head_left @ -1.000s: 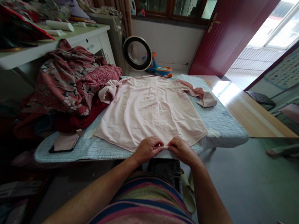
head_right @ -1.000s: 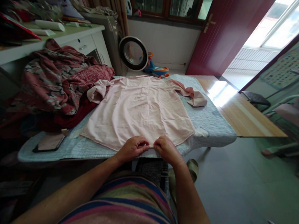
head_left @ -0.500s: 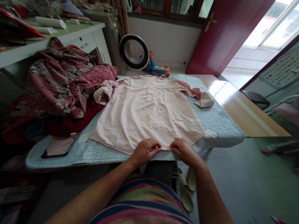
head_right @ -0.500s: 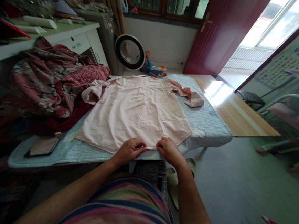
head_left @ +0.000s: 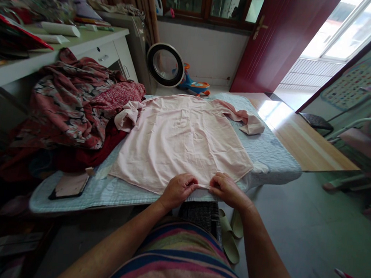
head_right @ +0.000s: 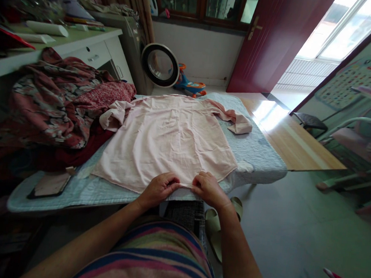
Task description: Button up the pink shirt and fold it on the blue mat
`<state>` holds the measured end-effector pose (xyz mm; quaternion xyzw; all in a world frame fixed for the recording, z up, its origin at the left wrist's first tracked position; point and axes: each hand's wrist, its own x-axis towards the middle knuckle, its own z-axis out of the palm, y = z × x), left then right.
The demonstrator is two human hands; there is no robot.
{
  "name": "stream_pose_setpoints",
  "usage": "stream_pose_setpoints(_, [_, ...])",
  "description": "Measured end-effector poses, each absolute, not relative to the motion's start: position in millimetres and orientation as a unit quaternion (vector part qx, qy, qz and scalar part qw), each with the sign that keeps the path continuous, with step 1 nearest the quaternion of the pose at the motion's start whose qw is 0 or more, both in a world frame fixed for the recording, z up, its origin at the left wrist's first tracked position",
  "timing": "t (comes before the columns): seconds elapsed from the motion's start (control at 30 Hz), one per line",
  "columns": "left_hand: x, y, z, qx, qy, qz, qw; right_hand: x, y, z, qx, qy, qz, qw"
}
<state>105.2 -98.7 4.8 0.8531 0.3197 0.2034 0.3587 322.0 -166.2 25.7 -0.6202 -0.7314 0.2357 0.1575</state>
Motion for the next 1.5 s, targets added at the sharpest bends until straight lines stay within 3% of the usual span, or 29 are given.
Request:
stream_pose_setpoints(0.5, [102.5,-103.3,10.0,0.864,0.331,0.183,0.333,325.2,-162.2,30.0,-0.608,-0.733,0.261,0.158])
stream_pose_setpoints(0.63, [86.3,-103.7,27.8,0.896,0.242,0.119,0.354,340.6,-167.9,29.8,-0.614,-0.679,0.317,0.248])
stream_pose_setpoints(0.77, [52.1,-91.7,38.4,0.896,0.269,0.156,0.318,352.3,-164.4,31.3,-0.684,-0.627,0.203,0.312])
stream_pose_setpoints(0.87, [22.1,-75.9,31.4,0.902,0.341,0.192,0.183,343.9,-158.2,24.3,-0.692,-0.662,0.100,0.270])
stream_pose_setpoints(1.0, [-10.6,-63.1,11.1,0.886,0.425,0.186,0.028,320.9,-158.5,0.6,-0.688,-0.710,0.016,0.152])
stream_pose_setpoints(1.2, [-44.2,-64.4,-15.4,0.872,0.477,0.114,0.003,326.8,-170.7,-19.3,-0.709,-0.704,-0.038,0.021])
stream_pose_setpoints(1.37, [-60.4,-72.3,-8.1,0.858,0.502,0.109,-0.024,338.8,-172.9,-11.8,-0.723,-0.689,-0.051,0.018])
stream_pose_setpoints(1.5, [-37.7,-84.8,7.1,0.871,0.460,0.172,-0.013,300.3,-157.6,0.8,-0.701,-0.705,-0.050,0.094])
